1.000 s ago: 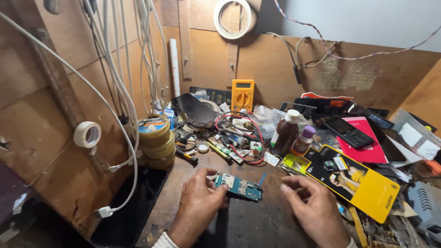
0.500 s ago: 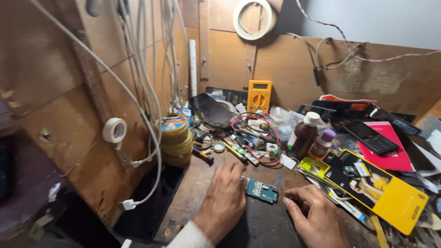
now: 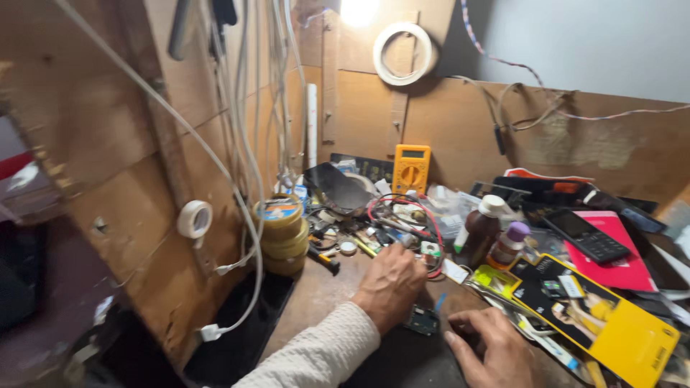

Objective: The person disassembles a small mobile phone by hand, removing the battery and internal circuit board components, and then works on the logic board with a small metal tool.

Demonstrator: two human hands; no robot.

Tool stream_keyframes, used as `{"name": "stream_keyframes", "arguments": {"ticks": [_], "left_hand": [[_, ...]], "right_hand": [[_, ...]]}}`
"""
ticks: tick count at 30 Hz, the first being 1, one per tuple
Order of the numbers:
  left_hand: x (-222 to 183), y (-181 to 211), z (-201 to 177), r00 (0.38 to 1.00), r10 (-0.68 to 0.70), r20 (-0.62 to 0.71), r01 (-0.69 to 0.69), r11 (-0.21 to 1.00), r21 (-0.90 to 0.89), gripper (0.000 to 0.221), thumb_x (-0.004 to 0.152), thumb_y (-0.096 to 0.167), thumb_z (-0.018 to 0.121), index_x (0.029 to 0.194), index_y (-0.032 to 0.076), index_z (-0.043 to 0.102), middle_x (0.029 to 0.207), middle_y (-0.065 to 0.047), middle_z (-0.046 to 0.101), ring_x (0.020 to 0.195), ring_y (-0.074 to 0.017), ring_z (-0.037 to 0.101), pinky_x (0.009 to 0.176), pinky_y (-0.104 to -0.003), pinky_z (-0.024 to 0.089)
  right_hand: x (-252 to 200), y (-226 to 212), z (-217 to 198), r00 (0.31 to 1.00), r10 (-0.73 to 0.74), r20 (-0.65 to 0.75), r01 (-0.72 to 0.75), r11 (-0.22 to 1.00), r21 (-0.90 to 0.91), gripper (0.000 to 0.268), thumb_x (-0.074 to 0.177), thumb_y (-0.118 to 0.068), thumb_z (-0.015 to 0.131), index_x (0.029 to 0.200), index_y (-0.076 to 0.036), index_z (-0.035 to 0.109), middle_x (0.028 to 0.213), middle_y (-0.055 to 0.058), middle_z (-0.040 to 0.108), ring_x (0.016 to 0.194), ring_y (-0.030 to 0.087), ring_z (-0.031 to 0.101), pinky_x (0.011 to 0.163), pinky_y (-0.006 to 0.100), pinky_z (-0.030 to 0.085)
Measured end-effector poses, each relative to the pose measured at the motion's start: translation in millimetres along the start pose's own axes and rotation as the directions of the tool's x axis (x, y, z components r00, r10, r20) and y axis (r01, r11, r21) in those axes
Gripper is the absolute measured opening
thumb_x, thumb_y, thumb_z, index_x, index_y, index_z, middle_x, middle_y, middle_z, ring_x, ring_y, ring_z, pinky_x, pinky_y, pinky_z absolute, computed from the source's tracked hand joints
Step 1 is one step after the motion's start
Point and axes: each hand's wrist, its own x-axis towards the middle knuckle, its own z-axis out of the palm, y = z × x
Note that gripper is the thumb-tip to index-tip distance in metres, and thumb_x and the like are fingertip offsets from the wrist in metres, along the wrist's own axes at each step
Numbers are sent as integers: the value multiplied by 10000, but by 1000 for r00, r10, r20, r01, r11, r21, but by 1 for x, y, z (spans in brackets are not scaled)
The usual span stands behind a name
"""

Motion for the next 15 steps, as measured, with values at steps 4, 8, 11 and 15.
{"name": "stream_keyframes", "arguments": {"ticks": [4,8,11,15], "left_hand": [[0,-5,-1,992,112,51,-116,989,90,92,849,97,643,911,32,665,811,-121,658,869,-298,635,768,-389,526],[5,-5,-22,996,61,-67,-59,998,38,67,806,96,650,841,41,632,861,-125,651,860,-276,636,735,-374,534],[11,-13,-48,984,51,-171,-55,998,-15,96,815,62,644,904,28,629,913,-127,649,899,-280,648,775,-386,554],[15,-20,-80,906,73,-416,-104,993,-53,298,849,37,648,1138,-37,640,1123,-161,671,1076,-321,664,935,-405,573]], "right_hand": [[-1,-7,-6,998,42,41,-42,999,-12,318,759,-329,845,1040,-185,812,900,25,733,835,157,745,688,319,599],[-2,-8,-10,997,41,62,-41,999,6,323,769,-322,831,1064,-192,809,913,19,739,856,148,747,689,315,598],[-3,-9,-9,998,24,53,-25,1000,16,331,767,-316,828,1072,-189,806,915,23,738,861,154,730,687,314,597],[-3,-8,-6,997,69,28,-69,998,-13,356,739,-327,854,1064,-188,812,906,26,736,807,166,710,667,326,588]]}}
